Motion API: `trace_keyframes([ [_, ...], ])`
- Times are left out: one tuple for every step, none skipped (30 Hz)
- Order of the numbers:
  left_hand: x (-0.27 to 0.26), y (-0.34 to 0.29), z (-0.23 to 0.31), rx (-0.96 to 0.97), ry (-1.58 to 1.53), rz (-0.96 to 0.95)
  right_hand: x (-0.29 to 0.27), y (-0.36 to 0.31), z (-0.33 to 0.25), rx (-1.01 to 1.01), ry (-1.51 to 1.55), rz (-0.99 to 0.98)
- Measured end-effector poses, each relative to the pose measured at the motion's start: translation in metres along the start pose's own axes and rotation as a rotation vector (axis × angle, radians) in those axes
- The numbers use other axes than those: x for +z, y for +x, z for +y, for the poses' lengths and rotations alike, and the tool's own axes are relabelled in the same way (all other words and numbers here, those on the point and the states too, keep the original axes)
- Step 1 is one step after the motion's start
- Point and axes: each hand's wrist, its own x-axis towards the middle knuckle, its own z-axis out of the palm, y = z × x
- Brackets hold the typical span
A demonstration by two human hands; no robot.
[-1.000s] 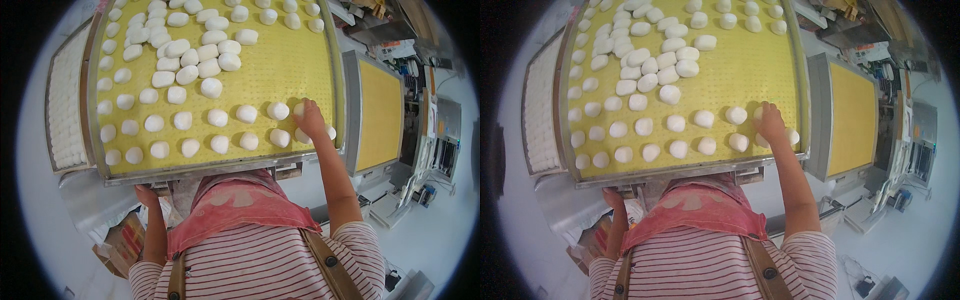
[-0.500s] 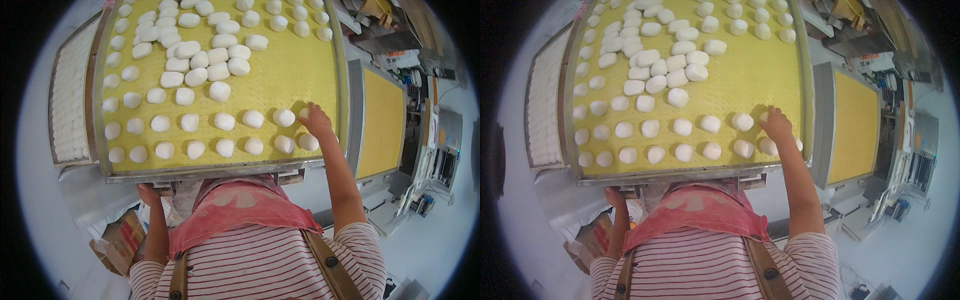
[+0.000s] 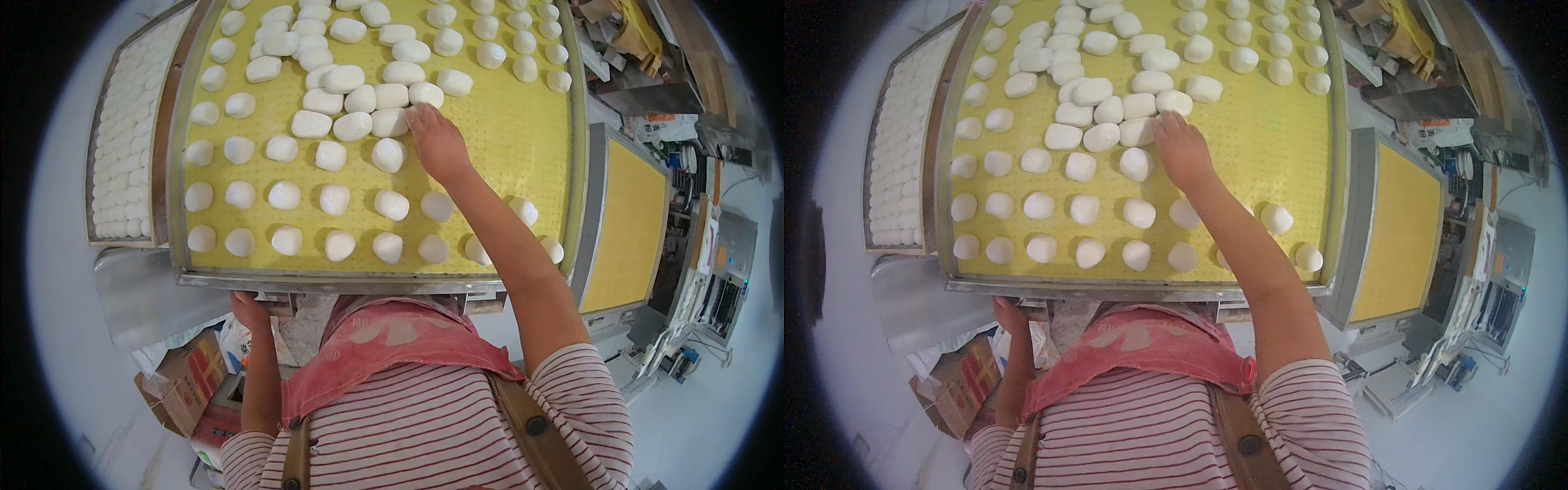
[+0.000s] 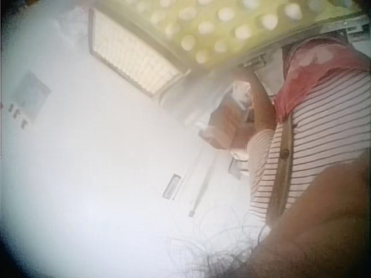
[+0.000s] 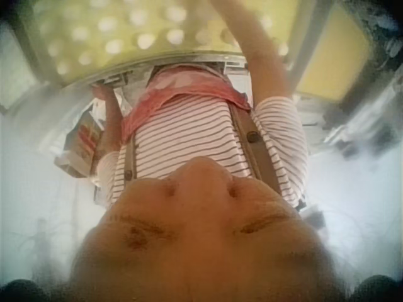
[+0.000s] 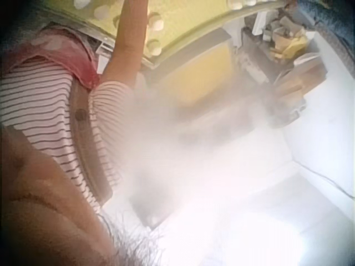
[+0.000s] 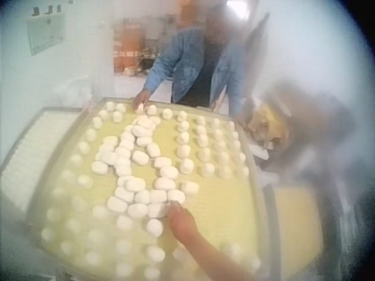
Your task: The person arranges small white dough balls onto a yellow perforated tray in a commercial kitchen. They transfer dough balls from a wooden tray to the yellow tray, spacing them evenly by hand.
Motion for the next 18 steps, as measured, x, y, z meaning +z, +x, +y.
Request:
trace_keyframes([
  [0.0,-0.001,0.0,-0.012,0.002,0.001,-0.003,-0.001,-0.003,0.004,-0.012,-0.01],
  [0.0,-0.001,0.001,-0.022,0.003,0.0,-0.005,-0.002,-0.005,-0.003,-0.05,-0.005],
  [0.0,-0.001,0.002,-0.031,0.004,-0.001,-0.008,-0.002,-0.007,-0.008,-0.088,0.0],
  [0.0,0.0,-0.001,-0.027,0.009,-0.007,-0.009,-0.003,-0.008,-0.007,-0.127,0.008],
  [0.0,0.001,-0.003,-0.021,0.013,-0.014,-0.005,-0.005,-0.007,0.018,-0.103,-0.038],
  [0.0,0.002,-0.005,-0.013,0.017,-0.021,0.003,-0.007,-0.004,0.044,-0.079,-0.083],
  [0.001,0.002,-0.002,-0.046,0.001,-0.026,0.004,-0.008,0.0,0.074,-0.058,-0.13],
  [0.001,0.001,0.0,-0.079,-0.015,-0.032,0.003,-0.011,0.007,0.134,0.056,-0.131],
  [0.001,0.0,0.003,-0.11,-0.031,-0.04,0.0,-0.013,0.016,0.195,0.17,-0.129],
  [0.001,0.001,-0.003,-0.112,-0.022,-0.068,-0.004,-0.017,0.025,0.257,0.283,-0.125],
  [0.001,0.001,-0.012,-0.108,-0.04,-0.072,-0.009,-0.024,0.04,0.401,0.504,-0.151],
  [0.002,0.001,-0.02,-0.105,-0.059,-0.077,-0.017,-0.034,0.06,0.544,0.725,-0.172],
  [0.004,0.002,-0.027,-0.104,-0.079,-0.08,-0.026,-0.046,0.08,0.682,0.947,-0.19],
  [0.004,0.002,-0.03,-0.244,-0.206,-0.124,-0.048,-0.061,0.09,0.819,1.191,-0.132],
  [0.005,0.001,-0.027,-0.231,-0.193,-0.122,-0.074,-0.08,0.098,0.952,1.436,-0.063],
  [0.007,0.003,-0.02,-0.211,-0.183,-0.126,-0.087,-0.105,0.118,0.984,1.531,0.001],
  [0.006,0.004,-0.015,-0.192,-0.17,-0.126,-0.096,-0.129,0.136,1.01,1.63,0.066],
  [0.004,0.007,-0.011,-0.241,-0.14,-0.196,-0.106,-0.149,0.148,1.082,1.517,0.096],
])
